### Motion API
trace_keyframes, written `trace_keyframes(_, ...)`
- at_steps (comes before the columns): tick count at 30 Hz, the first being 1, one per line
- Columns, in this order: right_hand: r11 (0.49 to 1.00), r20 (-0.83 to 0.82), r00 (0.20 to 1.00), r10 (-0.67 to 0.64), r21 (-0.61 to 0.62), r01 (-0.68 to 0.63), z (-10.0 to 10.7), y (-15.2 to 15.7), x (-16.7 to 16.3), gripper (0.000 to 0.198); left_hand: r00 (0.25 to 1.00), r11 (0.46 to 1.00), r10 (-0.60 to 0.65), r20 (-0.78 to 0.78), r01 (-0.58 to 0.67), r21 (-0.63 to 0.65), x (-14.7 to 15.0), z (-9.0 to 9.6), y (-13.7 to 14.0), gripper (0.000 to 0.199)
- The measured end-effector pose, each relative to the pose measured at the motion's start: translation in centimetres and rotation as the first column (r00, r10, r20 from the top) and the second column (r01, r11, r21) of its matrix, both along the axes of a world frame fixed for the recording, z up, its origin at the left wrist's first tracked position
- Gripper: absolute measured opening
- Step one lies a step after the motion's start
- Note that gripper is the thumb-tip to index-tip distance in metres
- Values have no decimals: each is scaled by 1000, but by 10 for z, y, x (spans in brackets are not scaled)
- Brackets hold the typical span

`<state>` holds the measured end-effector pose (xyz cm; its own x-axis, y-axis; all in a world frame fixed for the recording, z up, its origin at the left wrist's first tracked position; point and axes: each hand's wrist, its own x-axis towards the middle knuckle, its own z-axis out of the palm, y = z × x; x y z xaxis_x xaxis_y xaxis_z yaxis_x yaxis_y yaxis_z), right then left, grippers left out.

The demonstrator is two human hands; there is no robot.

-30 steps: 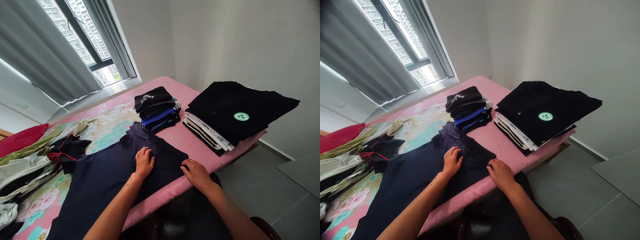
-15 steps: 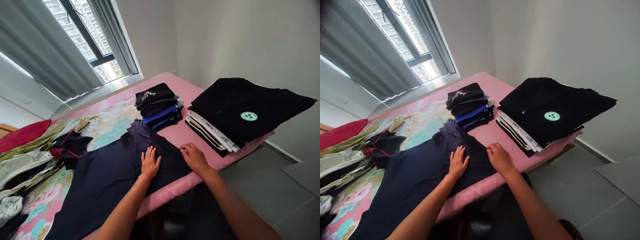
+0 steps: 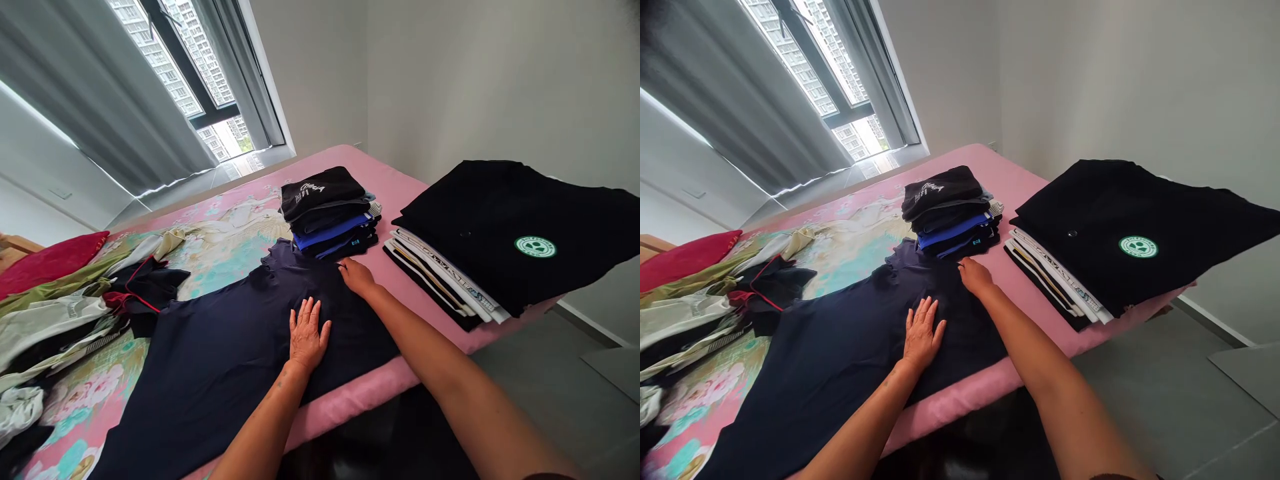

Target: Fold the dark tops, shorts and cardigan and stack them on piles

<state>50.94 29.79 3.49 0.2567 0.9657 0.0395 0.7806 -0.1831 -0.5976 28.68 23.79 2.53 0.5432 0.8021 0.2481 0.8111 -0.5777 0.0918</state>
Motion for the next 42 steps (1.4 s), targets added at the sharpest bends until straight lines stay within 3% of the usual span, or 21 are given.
trace_keyframes(10,997,-79,995,-54,-52,50,7,4,15,40,998,998,47,-38,-49,-45,4,0,2,58)
trace_keyframes(13,990,-88,992,-86,-123,75,12,-32,28,50,998,997,44,-37,-46,-57,5,0,2,59)
trace_keyframes(20,951,32,991,-127,-281,131,19,-156,34,52,998,996,42,-38,-45,-79,6,0,3,61)
trace_keyframes(24,952,73,988,-137,-265,152,19,-172,25,39,997,993,50,-55,-55,-107,7,3,3,62)
trace_keyframes(28,957,-24,980,-198,-220,188,11,-176,28,21,997,982,51,-62,-62,-176,8,9,5,62)
trace_keyframes(33,940,-62,943,-328,-124,318,11,-196,31,17,994,971,104,-25,-107,-214,11,19,7,56)
trace_keyframes(35,947,-66,944,-322,-17,322,19,-203,25,17,998,985,60,33,-54,-161,10,26,0,48)
trace_keyframes(37,965,-86,970,-226,114,235,29,-209,15,16,990,989,-111,86,118,-89,9,35,-11,41)
trace_keyframes(40,977,-63,996,-60,201,71,36,-214,1,21,897,893,-436,78,442,-89,11,44,-28,42)
trace_keyframes(42,988,-48,998,-41,148,48,34,-218,-5,26,864,855,-500,63,504,-122,14,46,-30,47)
